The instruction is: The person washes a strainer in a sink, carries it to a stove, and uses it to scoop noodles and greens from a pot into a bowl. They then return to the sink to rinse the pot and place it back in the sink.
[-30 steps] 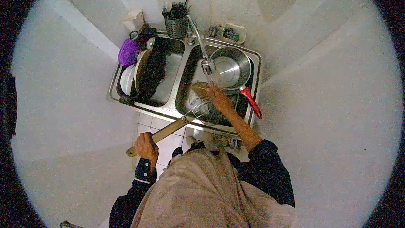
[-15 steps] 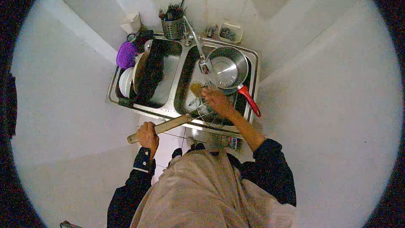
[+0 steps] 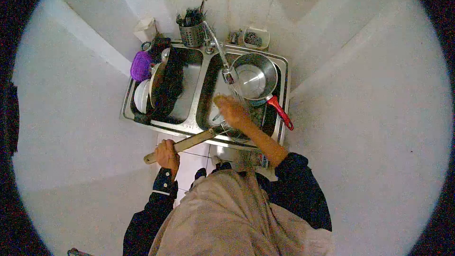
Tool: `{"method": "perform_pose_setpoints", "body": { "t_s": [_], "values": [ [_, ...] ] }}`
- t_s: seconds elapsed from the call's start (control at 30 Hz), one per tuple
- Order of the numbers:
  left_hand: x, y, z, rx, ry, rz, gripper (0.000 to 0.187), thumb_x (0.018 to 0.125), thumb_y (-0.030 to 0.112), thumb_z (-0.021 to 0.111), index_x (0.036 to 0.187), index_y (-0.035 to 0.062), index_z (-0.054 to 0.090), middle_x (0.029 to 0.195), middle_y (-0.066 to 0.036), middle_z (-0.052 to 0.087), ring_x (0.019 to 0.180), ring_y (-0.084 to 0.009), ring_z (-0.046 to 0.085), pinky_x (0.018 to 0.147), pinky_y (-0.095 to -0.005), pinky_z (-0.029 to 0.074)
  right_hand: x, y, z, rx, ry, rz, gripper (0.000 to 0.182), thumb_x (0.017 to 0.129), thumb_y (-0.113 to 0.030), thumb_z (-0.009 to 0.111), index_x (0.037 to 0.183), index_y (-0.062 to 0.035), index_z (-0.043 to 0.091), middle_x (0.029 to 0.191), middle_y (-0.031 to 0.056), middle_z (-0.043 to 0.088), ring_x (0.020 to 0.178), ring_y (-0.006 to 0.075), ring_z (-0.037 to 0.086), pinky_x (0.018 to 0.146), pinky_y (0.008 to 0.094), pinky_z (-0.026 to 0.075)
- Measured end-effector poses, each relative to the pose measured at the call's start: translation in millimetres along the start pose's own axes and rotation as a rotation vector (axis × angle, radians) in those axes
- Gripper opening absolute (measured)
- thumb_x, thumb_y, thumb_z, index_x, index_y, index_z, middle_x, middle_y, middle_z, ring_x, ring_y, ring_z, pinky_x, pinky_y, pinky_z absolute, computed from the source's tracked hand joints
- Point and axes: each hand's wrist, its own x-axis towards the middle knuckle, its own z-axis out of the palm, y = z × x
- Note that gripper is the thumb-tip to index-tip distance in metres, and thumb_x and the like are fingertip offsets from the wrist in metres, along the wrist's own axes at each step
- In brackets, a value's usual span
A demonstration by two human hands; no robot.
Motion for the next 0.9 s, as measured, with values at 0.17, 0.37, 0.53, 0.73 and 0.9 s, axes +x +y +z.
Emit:
{"method": "perform_pose_setpoints", "body": {
  "t_s": [0.17,0.37,0.53,0.73,0.9],
  "values": [
    [-9,-6,-12,0.000,0.017,-0.028,0.025,0.061,0.003,0.059,0.083,0.0111,0.051,0.078,-0.006,0.048,0.075,-0.0265,0.050,0.068,-0.0380,0.036,-8,25,-3,0.183,0.042,-0.194,0.044,0.091,-0.036,0.044,0.124,-0.0074,0.048,0.128,0.0122,0.048,0.119,0.0329,0.044,0.100,0.0385,0.033],
    [-32,-23,-6,-0.037,0.010,-0.113,0.030,0.057,0.001,0.060,0.084,0.0104,0.050,0.078,-0.008,0.049,0.074,-0.0282,0.050,0.067,-0.0398,0.036,-16,31,17,0.128,0.172,-0.163,0.047,0.093,-0.038,0.041,0.130,-0.0090,0.044,0.130,0.0158,0.046,0.122,0.0354,0.041,0.102,0.0388,0.031],
    [-47,-36,-5,-0.020,0.012,-0.229,0.034,0.056,-0.002,0.060,0.086,0.0103,0.051,0.080,-0.009,0.050,0.075,-0.0295,0.051,0.067,-0.0416,0.036,-21,37,9,0.548,0.131,0.204,0.047,0.092,-0.036,0.046,0.131,-0.0098,0.043,0.128,0.0164,0.048,0.121,0.0314,0.044,0.101,0.0353,0.032],
    [-62,-44,2,-0.033,0.003,-0.361,0.039,0.053,-0.001,0.062,0.088,0.0107,0.051,0.081,-0.009,0.052,0.077,-0.0311,0.052,0.068,-0.0417,0.039,-11,49,23,0.609,0.135,0.242,0.043,0.089,-0.031,0.052,0.127,-0.0100,0.049,0.127,0.0131,0.051,0.113,0.0240,0.051,0.096,0.0305,0.036],
    [-72,-40,19,-0.100,0.004,-0.436,0.038,0.054,0.001,0.062,0.090,0.0104,0.052,0.083,-0.009,0.054,0.079,-0.0319,0.053,0.066,-0.0428,0.041,-1,24,-3,0.443,0.137,0.338,0.035,0.088,-0.020,0.054,0.120,-0.0081,0.055,0.122,0.0118,0.055,0.110,0.0195,0.054,0.093,0.0267,0.038]
  ]
}}
